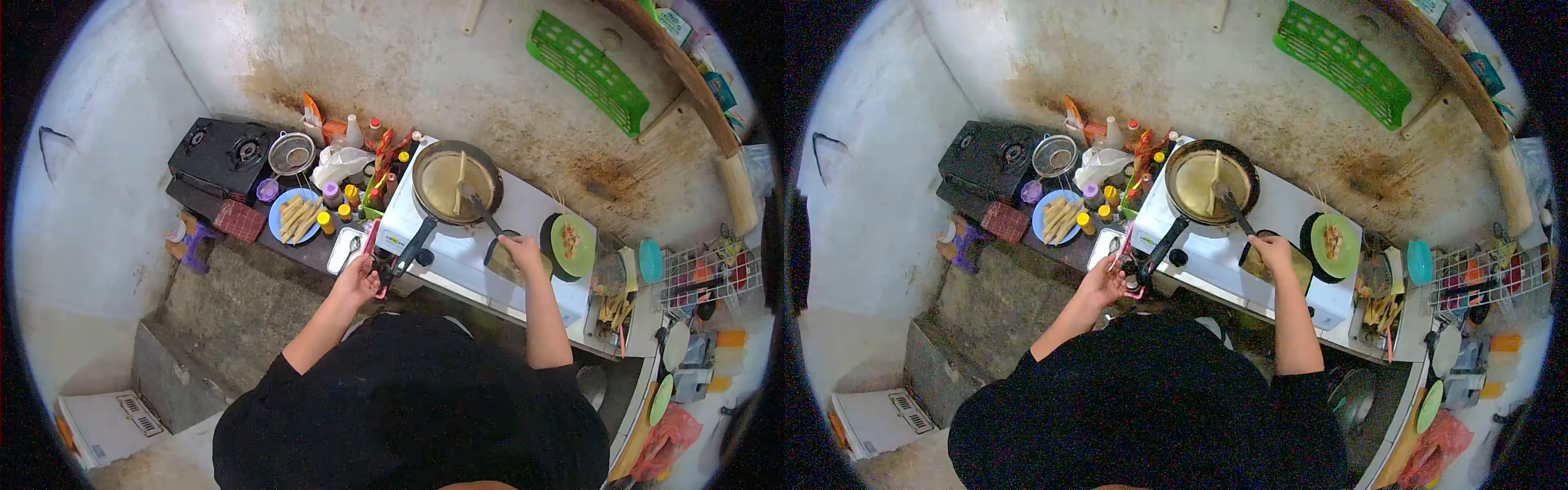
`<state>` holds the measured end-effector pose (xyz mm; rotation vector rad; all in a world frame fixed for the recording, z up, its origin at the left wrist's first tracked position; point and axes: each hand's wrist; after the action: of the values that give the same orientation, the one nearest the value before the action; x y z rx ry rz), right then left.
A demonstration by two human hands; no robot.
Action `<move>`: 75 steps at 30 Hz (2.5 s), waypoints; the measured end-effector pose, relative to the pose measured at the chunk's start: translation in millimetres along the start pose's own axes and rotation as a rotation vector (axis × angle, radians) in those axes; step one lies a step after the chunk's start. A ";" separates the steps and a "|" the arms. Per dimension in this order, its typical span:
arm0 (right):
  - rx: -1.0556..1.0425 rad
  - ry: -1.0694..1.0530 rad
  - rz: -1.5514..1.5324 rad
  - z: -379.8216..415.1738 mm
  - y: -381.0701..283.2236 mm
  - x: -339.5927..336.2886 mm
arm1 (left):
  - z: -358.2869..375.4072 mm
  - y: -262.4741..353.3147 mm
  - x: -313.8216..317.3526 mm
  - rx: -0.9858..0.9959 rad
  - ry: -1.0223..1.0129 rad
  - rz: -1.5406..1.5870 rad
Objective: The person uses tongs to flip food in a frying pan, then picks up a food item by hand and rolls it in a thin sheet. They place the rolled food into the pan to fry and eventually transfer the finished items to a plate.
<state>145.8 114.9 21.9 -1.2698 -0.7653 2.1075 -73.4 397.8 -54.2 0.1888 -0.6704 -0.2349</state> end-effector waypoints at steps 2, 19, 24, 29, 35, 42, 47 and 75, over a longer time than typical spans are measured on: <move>0.031 0.030 -0.052 0.0 5.1 -1.4 | 2.2 -0.8 4.2 0.002 0.023 0.002; 0.103 -0.086 -0.150 -11.7 3.2 -40.9 | 3.2 -0.8 9.4 0.003 -0.004 -0.013; 0.232 -0.204 -0.288 -15.6 -3.8 -35.1 | 8.3 -1.5 11.6 0.027 0.026 -0.004; 0.373 -0.338 -0.472 -23.9 12.6 -14.6 | 6.0 -2.6 7.6 0.031 0.012 0.010; 0.391 -0.333 -0.628 -15.7 10.1 13.4 | 2.4 -3.1 2.1 -0.006 -0.001 0.022; 0.436 -0.408 -0.723 0.2 -7.2 31.9 | -3.9 -0.8 6.4 -0.027 0.015 0.021; 0.441 -0.405 -0.720 15.3 -13.6 40.8 | 0.6 -0.6 11.1 -0.021 0.027 0.006; -0.361 0.185 0.926 42.9 -52.0 -5.8 | -5.0 0.7 3.5 -0.002 0.002 -0.027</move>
<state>118.1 138.4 79.0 -2.3125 -0.5293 2.5262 -67.5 398.0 -55.9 0.1958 -0.6661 -0.2615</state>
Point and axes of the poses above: each hand's wrist, its own z-axis away from the middle knuckle, its own x-axis out of the palm, y = z × x, and after that the axes turned 1 degree about -y, right-handed
